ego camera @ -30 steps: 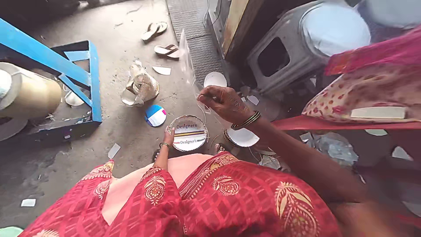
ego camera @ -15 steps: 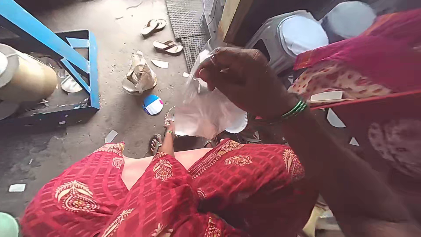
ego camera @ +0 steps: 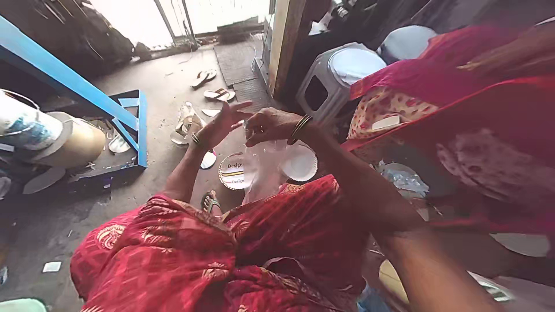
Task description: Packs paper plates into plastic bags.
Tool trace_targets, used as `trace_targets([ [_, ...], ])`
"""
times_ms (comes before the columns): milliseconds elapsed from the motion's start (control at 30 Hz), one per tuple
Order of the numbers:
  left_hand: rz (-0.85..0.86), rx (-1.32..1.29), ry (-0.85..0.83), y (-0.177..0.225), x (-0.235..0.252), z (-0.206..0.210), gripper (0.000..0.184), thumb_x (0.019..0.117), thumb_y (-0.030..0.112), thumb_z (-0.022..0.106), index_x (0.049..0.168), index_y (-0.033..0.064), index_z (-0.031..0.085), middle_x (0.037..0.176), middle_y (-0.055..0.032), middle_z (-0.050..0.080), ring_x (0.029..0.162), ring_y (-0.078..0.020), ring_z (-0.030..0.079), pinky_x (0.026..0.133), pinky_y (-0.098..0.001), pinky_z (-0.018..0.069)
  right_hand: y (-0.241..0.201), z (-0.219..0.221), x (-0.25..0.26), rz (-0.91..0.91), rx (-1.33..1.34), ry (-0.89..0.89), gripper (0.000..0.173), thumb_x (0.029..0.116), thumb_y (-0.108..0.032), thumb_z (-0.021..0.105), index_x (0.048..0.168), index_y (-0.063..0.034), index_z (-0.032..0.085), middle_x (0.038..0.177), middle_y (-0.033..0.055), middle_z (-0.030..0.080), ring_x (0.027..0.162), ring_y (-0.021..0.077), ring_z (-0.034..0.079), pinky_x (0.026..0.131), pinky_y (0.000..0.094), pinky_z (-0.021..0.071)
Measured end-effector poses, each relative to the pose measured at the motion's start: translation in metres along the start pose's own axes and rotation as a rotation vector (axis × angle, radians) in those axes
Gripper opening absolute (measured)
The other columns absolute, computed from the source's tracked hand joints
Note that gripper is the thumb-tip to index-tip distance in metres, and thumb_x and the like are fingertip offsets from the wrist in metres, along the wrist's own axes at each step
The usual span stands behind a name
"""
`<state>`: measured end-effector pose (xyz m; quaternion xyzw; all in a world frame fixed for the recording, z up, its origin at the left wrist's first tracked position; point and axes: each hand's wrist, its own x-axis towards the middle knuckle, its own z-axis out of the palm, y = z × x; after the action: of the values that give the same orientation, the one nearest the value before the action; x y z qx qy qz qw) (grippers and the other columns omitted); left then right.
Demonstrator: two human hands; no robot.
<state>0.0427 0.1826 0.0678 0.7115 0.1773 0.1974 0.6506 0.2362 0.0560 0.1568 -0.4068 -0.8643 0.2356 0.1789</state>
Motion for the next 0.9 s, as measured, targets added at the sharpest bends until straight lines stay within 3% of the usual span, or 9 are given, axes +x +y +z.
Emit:
trace_targets([
  [67, -0.043, 0.195, -0.081, 0.037, -0.016, 0.011, 0.062, 0.1066, 0.049, 0.031, 0.146, 0.0033, 0.048, 0.118, -0.005, 0.068, 0.109, -0.0111, 0.064, 0.1, -0.0342, 0.0518, 0.025, 0.001, -0.002, 0.08, 0.283, 0.082, 0.022, 0.0895, -0.019, 0.078, 0.093, 0.0014, 0.069, 0.078, 0.0058, 0.066, 0.066, 0.01, 0.058, 0.062, 0.0284, 0.0486],
  [133, -0.047, 0.504, -0.127, 0.064, -0.041, 0.013, 0.036, 0.101, 0.025, 0.058, 0.127, 0.0009, 0.063, 0.103, -0.0063, 0.07, 0.093, -0.011, 0.066, 0.088, -0.0333, 0.0546, 0.012, -0.012, -0.015, 0.264, 0.383, 0.049, 0.02, 0.0878, -0.015, 0.079, 0.101, -0.0032, 0.07, 0.083, 0.0026, 0.069, 0.067, 0.0072, 0.06, 0.059, 0.027, 0.0495],
  [267, 0.194, 0.902, -0.067, 0.073, -0.083, -0.008, 0.023, 0.0962, 0.026, 0.07, 0.098, 0.0024, 0.074, 0.095, -0.0107, 0.071, 0.087, -0.0201, 0.067, 0.084, -0.0434, 0.0542, 0.0, -0.012, -0.037, 0.343, 0.328, 0.037, 0.012, 0.0926, -0.015, 0.073, 0.096, -0.0033, 0.073, 0.081, 0.0049, 0.069, 0.064, 0.0112, 0.061, 0.059, 0.0318, 0.0522],
  [333, 0.239, 0.935, 0.036, 0.07, -0.099, -0.012, 0.026, 0.096, 0.028, 0.07, 0.097, 0.0016, 0.072, 0.092, -0.0117, 0.07, 0.086, -0.022, 0.066, 0.082, -0.0452, 0.0546, 0.007, 0.0, -0.043, 0.277, 0.367, 0.179, 0.012, 0.0932, -0.014, 0.07, 0.093, -0.0026, 0.073, 0.084, 0.0033, 0.069, 0.073, 0.0084, 0.062, 0.07, 0.0297, 0.0535],
  [433, 0.229, 0.999, 0.09, 0.059, -0.11, -0.012, 0.027, 0.096, 0.03, 0.07, 0.095, 0.0028, 0.073, 0.087, -0.0109, 0.071, 0.081, -0.0242, 0.068, 0.08, -0.0507, 0.0553, 0.013, 0.016, -0.045, 0.227, 0.521, 0.454, 0.011, 0.0965, -0.002, 0.061, 0.105, 0.0026, 0.066, 0.091, 0.0037, 0.073, 0.085, 0.0061, 0.069, 0.083, 0.0268, 0.0582],
  [567, 0.043, 1.096, 0.114, 0.034, -0.12, -0.026, 0.03, 0.0948, 0.035, 0.072, 0.092, 0.0058, 0.074, 0.09, -0.0125, 0.069, 0.083, -0.0307, 0.067, 0.078, -0.0584, 0.0517, 0.007, 0.021, -0.035, 0.343, 0.719, 0.69, 0.012, 0.1005, -0.002, 0.058, 0.111, 0.0033, 0.061, 0.086, 0.005, 0.069, 0.073, 0.0118, 0.071, 0.073, 0.0319, 0.0639],
  [700, -0.102, 0.979, 0.129, 0.023, -0.135, -0.052, 0.031, 0.0966, 0.035, 0.07, 0.101, 0.0052, 0.075, 0.117, -0.0151, 0.068, 0.111, -0.0361, 0.063, 0.09, -0.068, 0.0451, 0.014, 0.018, -0.025, 0.405, 0.724, 0.775, 0.014, 0.1005, -0.007, 0.062, 0.112, 0.001, 0.064, 0.085, 0.0028, 0.068, 0.067, 0.0087, 0.066, 0.061, 0.0272, 0.0596],
  [800, -0.187, 0.704, 0.196, 0.026, -0.142, -0.069, 0.026, 0.0973, 0.021, 0.07, 0.11, -0.0014, 0.068, 0.109, -0.0144, 0.069, 0.102, -0.0249, 0.066, 0.093, -0.0512, 0.0516, 0.024, 0.016, -0.017, 0.42, 0.728, 0.772, 0.017, 0.0989, -0.007, 0.065, 0.114, -0.0002, 0.064, 0.081, 0.0018, 0.07, 0.057, 0.0046, 0.061, 0.05, 0.0212, 0.0514],
  [900, -0.25, 0.385, 0.33, 0.028, -0.143, -0.076, 0.017, 0.0959, 0.011, 0.07, 0.107, 0.0025, 0.059, 0.088, -0.0015, 0.066, 0.083, -0.0058, 0.062, 0.081, -0.0286, 0.0529, 0.028, 0.011, -0.012, 0.422, 0.765, 0.772, 0.014, 0.097, -0.006, 0.068, 0.109, -0.0009, 0.065, 0.08, 0.0009, 0.07, 0.055, 0.0032, 0.059, 0.049, 0.0197, 0.0502],
])
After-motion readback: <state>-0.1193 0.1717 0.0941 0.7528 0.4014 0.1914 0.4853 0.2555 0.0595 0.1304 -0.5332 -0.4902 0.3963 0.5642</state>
